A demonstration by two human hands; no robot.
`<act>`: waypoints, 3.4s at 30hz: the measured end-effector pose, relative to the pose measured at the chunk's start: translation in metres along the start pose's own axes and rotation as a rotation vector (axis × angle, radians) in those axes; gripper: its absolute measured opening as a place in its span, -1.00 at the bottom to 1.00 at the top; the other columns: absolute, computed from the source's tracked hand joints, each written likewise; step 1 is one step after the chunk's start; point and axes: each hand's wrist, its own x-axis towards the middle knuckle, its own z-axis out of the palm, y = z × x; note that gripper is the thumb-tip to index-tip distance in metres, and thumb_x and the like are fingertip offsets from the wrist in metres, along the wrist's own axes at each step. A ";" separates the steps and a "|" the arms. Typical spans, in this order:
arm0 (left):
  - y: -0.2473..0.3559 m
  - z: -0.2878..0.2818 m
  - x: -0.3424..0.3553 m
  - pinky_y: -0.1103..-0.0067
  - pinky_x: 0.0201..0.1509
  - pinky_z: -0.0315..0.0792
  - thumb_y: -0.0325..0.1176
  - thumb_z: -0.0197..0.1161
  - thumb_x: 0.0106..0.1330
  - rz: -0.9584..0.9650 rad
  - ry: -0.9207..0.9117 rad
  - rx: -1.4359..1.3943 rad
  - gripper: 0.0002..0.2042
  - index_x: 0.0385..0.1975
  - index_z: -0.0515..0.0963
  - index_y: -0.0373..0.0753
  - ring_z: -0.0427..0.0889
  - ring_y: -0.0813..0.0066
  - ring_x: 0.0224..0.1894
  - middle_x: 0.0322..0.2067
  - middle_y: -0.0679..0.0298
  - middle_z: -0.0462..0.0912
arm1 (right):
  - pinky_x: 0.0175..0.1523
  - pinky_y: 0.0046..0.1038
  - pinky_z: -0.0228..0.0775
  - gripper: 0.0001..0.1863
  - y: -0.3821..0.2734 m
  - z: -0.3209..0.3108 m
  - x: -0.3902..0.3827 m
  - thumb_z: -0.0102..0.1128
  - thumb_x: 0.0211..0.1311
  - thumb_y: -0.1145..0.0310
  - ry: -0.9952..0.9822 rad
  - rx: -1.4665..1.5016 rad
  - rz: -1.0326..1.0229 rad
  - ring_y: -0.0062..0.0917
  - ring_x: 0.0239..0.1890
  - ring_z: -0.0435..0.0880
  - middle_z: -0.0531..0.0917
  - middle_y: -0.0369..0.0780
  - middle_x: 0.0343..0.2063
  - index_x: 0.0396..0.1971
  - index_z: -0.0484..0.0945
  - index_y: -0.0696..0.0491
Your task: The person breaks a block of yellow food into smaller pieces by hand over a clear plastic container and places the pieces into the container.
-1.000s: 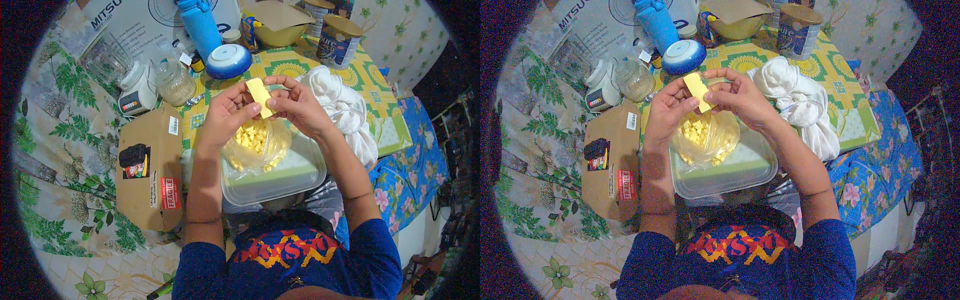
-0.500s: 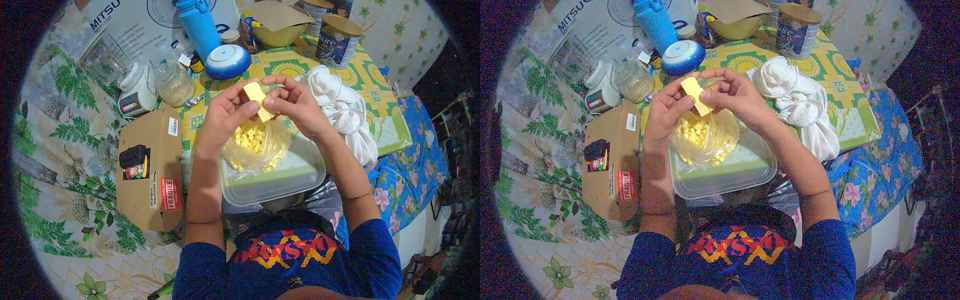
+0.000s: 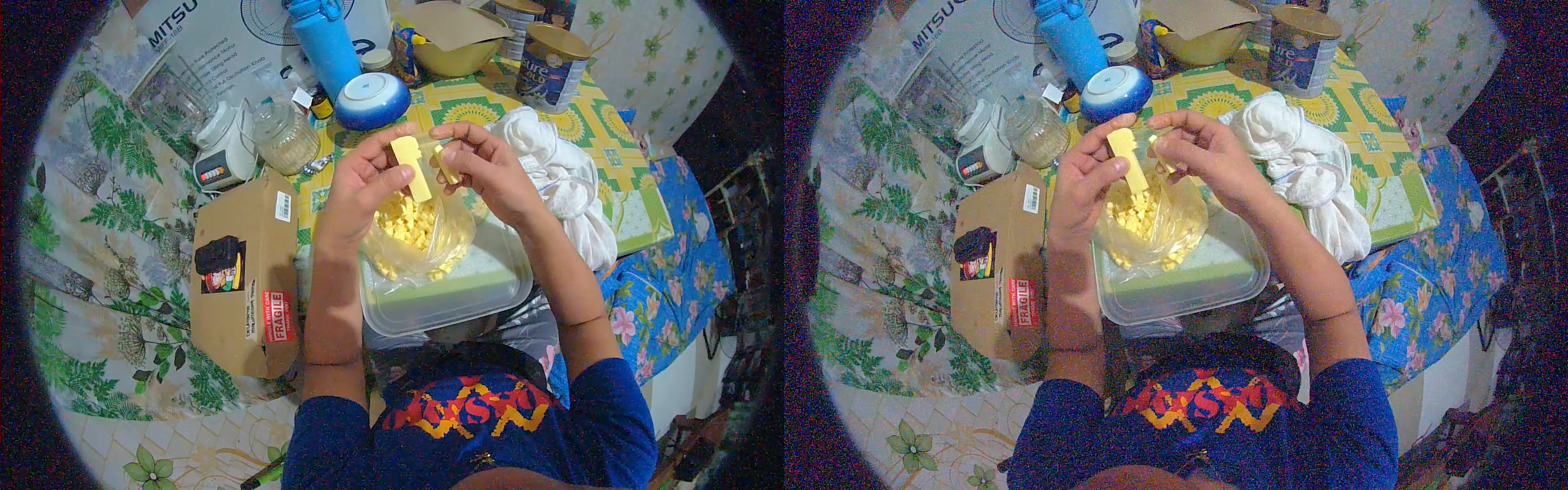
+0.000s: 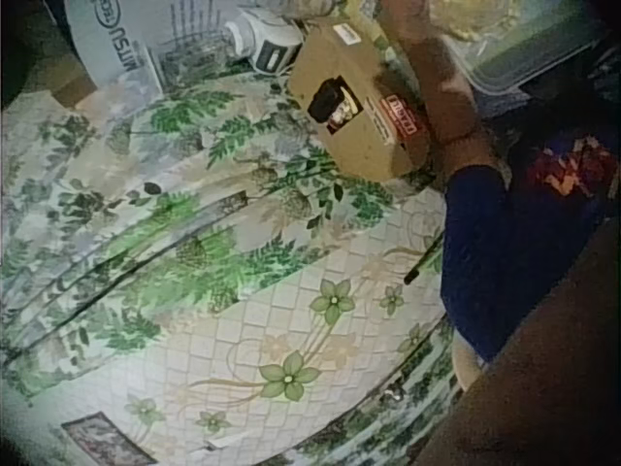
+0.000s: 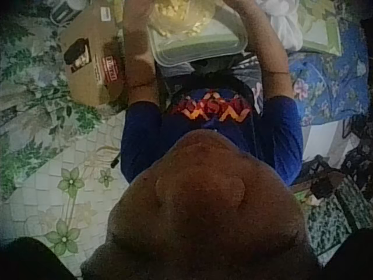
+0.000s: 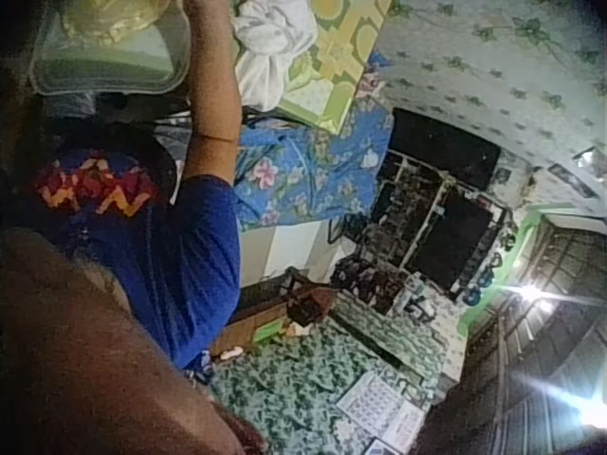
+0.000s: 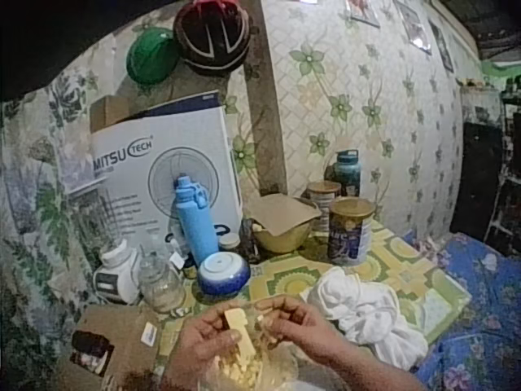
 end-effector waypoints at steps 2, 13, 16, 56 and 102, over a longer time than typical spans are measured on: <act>0.001 0.001 0.001 0.61 -0.11 0.45 -0.49 0.17 0.16 -0.002 0.032 -0.033 -0.55 0.10 0.33 -0.33 0.55 0.57 -0.19 -0.22 0.25 0.57 | -0.28 -0.59 0.44 -0.69 -0.001 0.001 0.000 0.11 0.22 0.26 0.039 0.055 0.052 -0.67 -0.30 0.55 0.58 -0.31 -0.29 -0.07 0.46 0.05; 0.002 0.008 0.001 0.60 -0.06 0.45 -0.52 0.17 0.12 -0.079 -0.022 -0.086 -0.47 0.15 0.24 -0.29 0.56 0.54 -0.20 -0.17 0.23 0.55 | -0.30 -0.63 0.39 -0.71 0.000 0.006 0.002 0.08 0.25 0.28 0.037 0.083 0.086 -0.71 -0.33 0.50 0.56 -0.36 -0.30 -0.07 0.46 0.05; 0.003 0.010 0.001 0.62 -0.10 0.44 -0.51 0.19 0.12 -0.085 -0.073 0.075 -0.42 0.19 0.19 -0.27 0.57 0.54 -0.20 -0.20 0.22 0.58 | -0.35 -0.66 0.35 -0.70 0.001 0.006 0.002 0.15 0.20 0.29 0.008 0.031 0.058 -0.72 -0.41 0.49 0.56 -0.35 -0.37 -0.09 0.46 0.06; -0.007 0.004 0.005 0.81 -0.75 0.18 -0.32 0.25 0.17 -0.144 0.070 -0.019 -0.73 -0.19 0.45 -0.30 0.35 0.77 -0.70 -0.55 0.39 0.48 | -0.39 -0.68 0.35 -0.64 0.003 0.007 0.002 0.27 0.09 0.39 -0.038 -0.012 0.026 -0.73 -0.45 0.53 0.62 -0.32 -0.35 -0.10 0.45 0.11; 0.001 -0.005 0.001 0.84 -0.69 0.20 -0.34 0.21 0.22 -0.181 -0.004 0.003 -0.83 -0.30 0.52 -0.29 0.37 0.80 -0.67 -0.56 0.37 0.52 | -0.42 -0.69 0.32 -0.71 0.001 0.018 -0.003 0.24 0.11 0.42 -0.016 -0.079 -0.027 -0.75 -0.37 0.49 0.56 -0.36 -0.32 -0.16 0.44 0.10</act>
